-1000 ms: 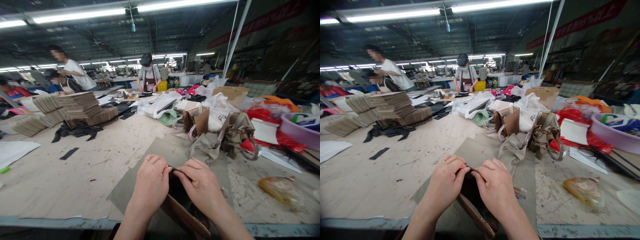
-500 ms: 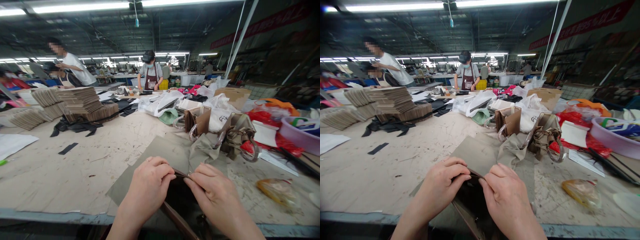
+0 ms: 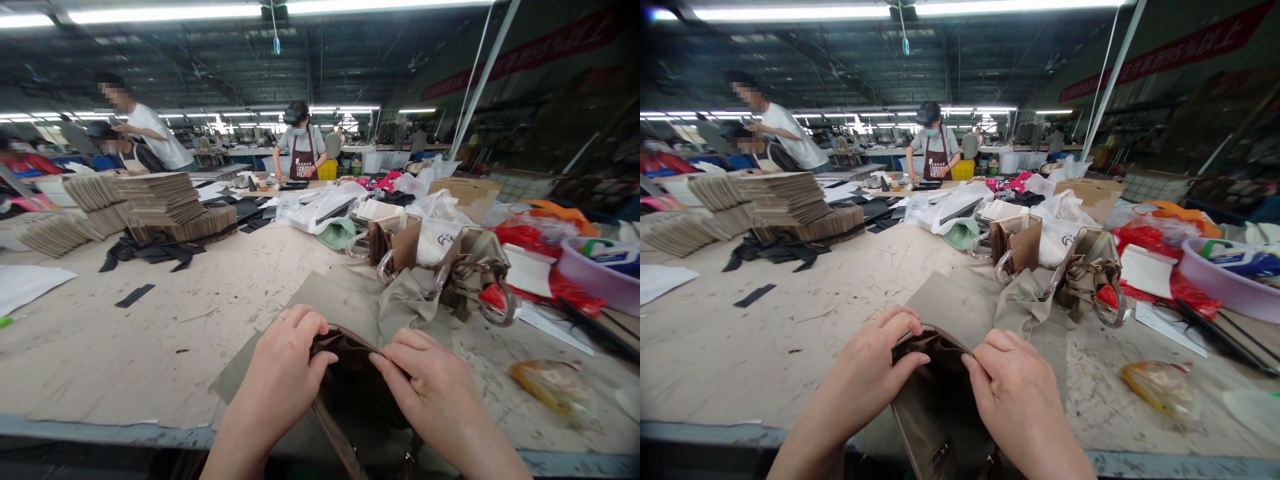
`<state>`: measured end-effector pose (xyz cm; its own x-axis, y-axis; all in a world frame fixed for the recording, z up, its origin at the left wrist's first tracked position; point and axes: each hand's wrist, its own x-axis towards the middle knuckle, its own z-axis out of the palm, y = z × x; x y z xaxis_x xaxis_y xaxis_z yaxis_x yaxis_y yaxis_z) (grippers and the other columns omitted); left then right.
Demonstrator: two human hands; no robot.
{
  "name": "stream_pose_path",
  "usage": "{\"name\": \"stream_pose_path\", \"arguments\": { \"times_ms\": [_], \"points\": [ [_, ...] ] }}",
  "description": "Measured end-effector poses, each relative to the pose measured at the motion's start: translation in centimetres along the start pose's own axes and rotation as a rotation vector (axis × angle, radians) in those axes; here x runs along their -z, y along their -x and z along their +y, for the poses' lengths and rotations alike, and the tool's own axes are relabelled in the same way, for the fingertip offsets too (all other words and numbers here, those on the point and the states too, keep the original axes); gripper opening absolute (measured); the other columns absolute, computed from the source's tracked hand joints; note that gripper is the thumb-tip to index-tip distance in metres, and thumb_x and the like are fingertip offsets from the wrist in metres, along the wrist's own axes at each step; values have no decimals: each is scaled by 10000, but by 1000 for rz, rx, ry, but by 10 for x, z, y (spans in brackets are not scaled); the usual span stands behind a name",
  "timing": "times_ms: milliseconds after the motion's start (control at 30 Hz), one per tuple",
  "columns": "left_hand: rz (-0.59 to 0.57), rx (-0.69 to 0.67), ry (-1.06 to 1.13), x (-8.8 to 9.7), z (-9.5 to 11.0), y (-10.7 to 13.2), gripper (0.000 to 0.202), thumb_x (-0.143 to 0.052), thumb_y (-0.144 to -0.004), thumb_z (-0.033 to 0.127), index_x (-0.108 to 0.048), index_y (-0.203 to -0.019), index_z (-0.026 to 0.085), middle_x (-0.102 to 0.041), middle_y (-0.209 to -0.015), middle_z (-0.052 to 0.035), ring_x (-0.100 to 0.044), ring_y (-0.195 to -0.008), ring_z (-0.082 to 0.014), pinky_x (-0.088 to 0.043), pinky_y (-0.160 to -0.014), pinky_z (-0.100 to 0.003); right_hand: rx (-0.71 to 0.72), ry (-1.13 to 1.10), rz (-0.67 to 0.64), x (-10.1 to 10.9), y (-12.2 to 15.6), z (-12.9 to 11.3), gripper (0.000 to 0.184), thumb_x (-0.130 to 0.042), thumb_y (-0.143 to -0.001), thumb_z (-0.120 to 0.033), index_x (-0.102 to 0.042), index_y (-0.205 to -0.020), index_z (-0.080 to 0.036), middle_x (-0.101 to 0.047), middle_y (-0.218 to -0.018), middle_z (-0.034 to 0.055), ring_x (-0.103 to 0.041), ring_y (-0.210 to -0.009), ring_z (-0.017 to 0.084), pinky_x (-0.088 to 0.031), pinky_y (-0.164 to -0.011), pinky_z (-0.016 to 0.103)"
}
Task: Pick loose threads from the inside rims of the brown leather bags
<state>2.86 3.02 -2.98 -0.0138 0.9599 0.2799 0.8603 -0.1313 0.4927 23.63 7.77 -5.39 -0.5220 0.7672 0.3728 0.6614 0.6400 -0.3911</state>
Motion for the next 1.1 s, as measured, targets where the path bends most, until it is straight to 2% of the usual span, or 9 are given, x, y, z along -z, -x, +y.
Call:
{"name": "stream_pose_path", "arguments": {
  "times_ms": [167,300,467,633,800,967,1100],
  "points": [
    [43,3,-84,-5,1,0,99,-670,-795,193,-647,-885,228,-598,-1014,-26,-553,-943,-223,-453,-855,-411,19,20,19,-1,0,-2,330,-486,-944,-278,-563,-629,-217,-525,-688,3,-495,-702,163,-320,-634,310],
    [72,3,-98,-10,1,-4,45,-656,-815,211,-685,-784,226,-615,-950,-27,-566,-898,-216,-460,-836,-403,46,21,37,-2,-2,-3,336,-473,-951,-284,-568,-636,-216,-531,-692,9,-498,-704,165,-324,-637,309],
    [49,-22,13,-8,-3,-6,189,-536,-867,140,-596,-695,191,-601,-884,-26,-571,-840,-179,-469,-781,-334,32,51,37,-4,-3,2,351,-464,-958,-313,-580,-641,-219,-537,-696,12,-504,-707,170,-330,-647,311],
    [69,-72,170,-3,-8,-5,203,-472,-868,88,-513,-698,191,-619,-960,-31,-597,-872,-149,-470,-788,-290,0,68,43,-4,-5,6,360,-467,-957,-322,-583,-631,-222,-540,-698,12,-514,-708,168,-330,-642,311],
    [126,-49,161,-9,-12,-7,159,-508,-861,119,-547,-727,198,-674,-999,-27,-632,-929,-164,-474,-812,-304,-5,56,28,-3,-7,3,358,-468,-957,-314,-574,-627,-221,-544,-699,10,-517,-717,169,-335,-643,309],
    [70,-95,216,-13,-16,-10,148,-557,-854,150,-586,-719,204,-714,-989,-27,-632,-1054,-175,-477,-874,-296,-6,63,26,-3,-6,1,343,-473,-955,-304,-592,-644,-220,-554,-706,15,-523,-718,173,-346,-648,308],
    [102,-92,223,-15,-20,-13,148,-516,-874,138,-586,-761,203,-718,-1012,-28,-658,-972,-171,-489,-839,-297,-34,101,22,-3,-5,1,308,-508,-944,-308,-622,-670,-228,-572,-714,12,-540,-716,175,-362,-656,305]
  ]
}}
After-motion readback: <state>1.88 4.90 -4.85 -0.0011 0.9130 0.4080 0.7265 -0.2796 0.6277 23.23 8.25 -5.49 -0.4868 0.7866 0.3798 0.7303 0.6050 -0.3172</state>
